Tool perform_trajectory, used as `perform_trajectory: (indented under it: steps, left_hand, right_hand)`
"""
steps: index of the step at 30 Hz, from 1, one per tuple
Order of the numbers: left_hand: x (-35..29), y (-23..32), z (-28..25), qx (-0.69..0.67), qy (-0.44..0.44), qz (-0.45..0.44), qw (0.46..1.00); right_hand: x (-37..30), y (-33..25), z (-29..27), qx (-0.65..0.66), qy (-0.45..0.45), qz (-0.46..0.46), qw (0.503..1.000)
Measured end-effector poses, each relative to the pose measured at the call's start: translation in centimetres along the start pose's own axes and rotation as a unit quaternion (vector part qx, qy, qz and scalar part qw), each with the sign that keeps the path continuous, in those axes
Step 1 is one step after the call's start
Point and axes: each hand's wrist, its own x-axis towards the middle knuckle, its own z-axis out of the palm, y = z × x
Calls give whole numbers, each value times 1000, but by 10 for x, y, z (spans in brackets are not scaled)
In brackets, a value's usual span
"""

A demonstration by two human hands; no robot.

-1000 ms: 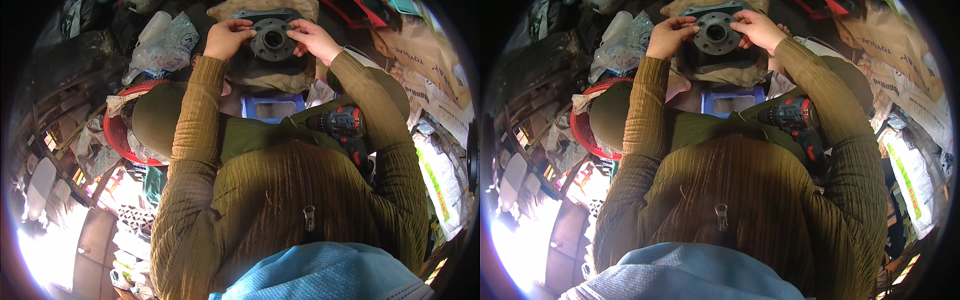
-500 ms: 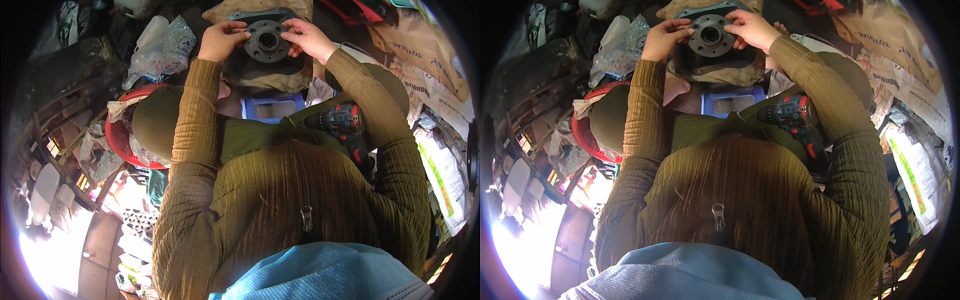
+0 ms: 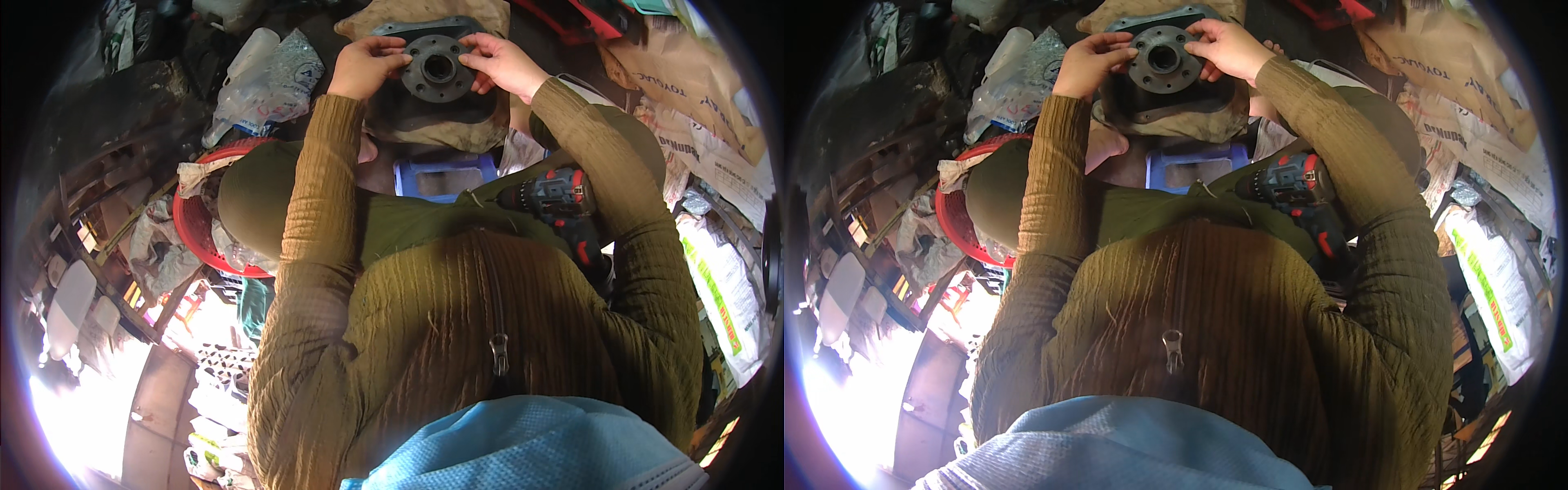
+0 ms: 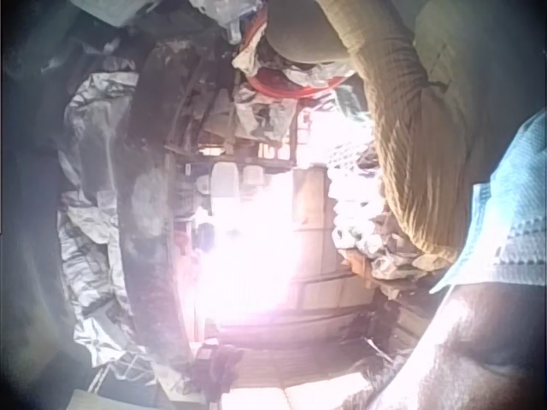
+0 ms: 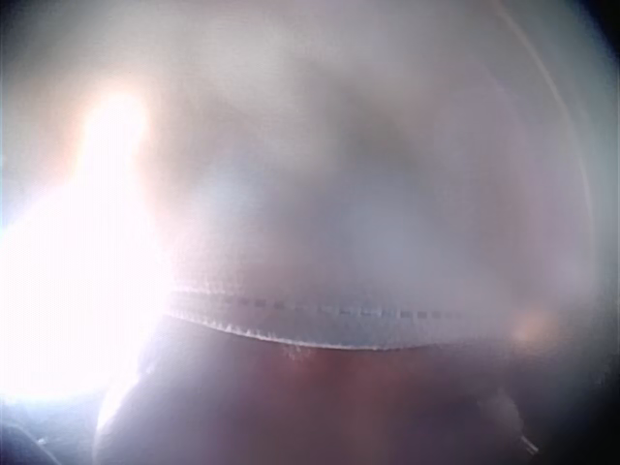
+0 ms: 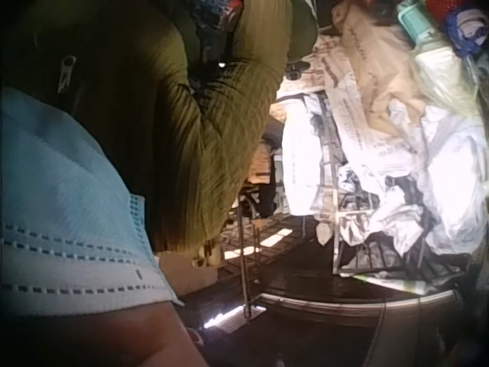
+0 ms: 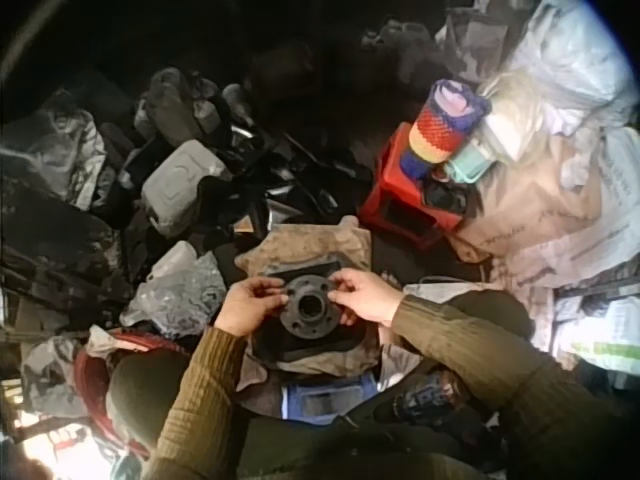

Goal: The person sits on the floor and uses a cordless drill to fasten screws into a circular metal part. They repeatedly pick up the part, align it, and drive screws into it, then place the finished unit into a red basket.

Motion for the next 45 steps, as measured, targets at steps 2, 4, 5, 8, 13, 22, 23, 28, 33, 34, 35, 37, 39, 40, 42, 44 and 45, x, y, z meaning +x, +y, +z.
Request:
perform_trajectory:
  steps: [2,4,5,8,13,22,23,28,33,34,35,37,39,40,42,44,45]
  left_hand:
    - [3,9,-8,-45,-14,-38,998]
    - [2,33,-24,-39,123,-12,992]
    - [-2,50,-38,-92,163,4,982]
    - [-40,101,-79,-73,270,231,932]
    - [-148,121,-168,8,374,325,869]
    - [-12,-106,-210,680,193,-41,706]
    - [2,-123,-205,668,240,37,704]
    - [35,-147,-173,691,291,284,598]
    - [8,-122,-194,689,-111,-158,698]
    - [2,-112,-206,663,-200,-174,700]
    - [-4,-106,-207,608,-60,-125,782]
    - [-6,-92,-215,572,139,-41,807]
    - [0,-87,-207,626,245,50,739]
    - [3,-89,-199,699,262,95,658]
    - [13,-92,-184,781,204,84,584]
    - [22,-87,-172,801,56,-32,595]
    - [22,-79,-173,755,-24,-78,651]
  right_hand:
    - [-6,-12,-9,-170,68,-82,980]
    - [-26,-34,-36,-178,121,-160,963]
    - [-45,-46,-53,-140,144,-206,958]
    - [-134,-67,-99,-20,137,-163,977]
    - [-284,-33,-81,-270,-69,154,948]
    - [-297,26,11,-517,34,45,854]
    - [-293,33,9,-524,4,72,849]
    - [-281,59,10,-179,46,80,979]
    - [-297,5,-26,-135,53,83,986]
    - [-308,-10,-35,-78,134,238,959]
    - [-306,-16,-42,-9,68,159,985]
    - [-309,-25,-51,102,19,96,990]
    - [-303,-24,-57,154,20,99,983]
    - [-298,-20,-58,161,66,117,978]
    - [-286,-10,-62,176,85,115,974]
    - [-275,-2,-70,207,48,126,969]
    - [-273,2,-73,229,31,133,964]
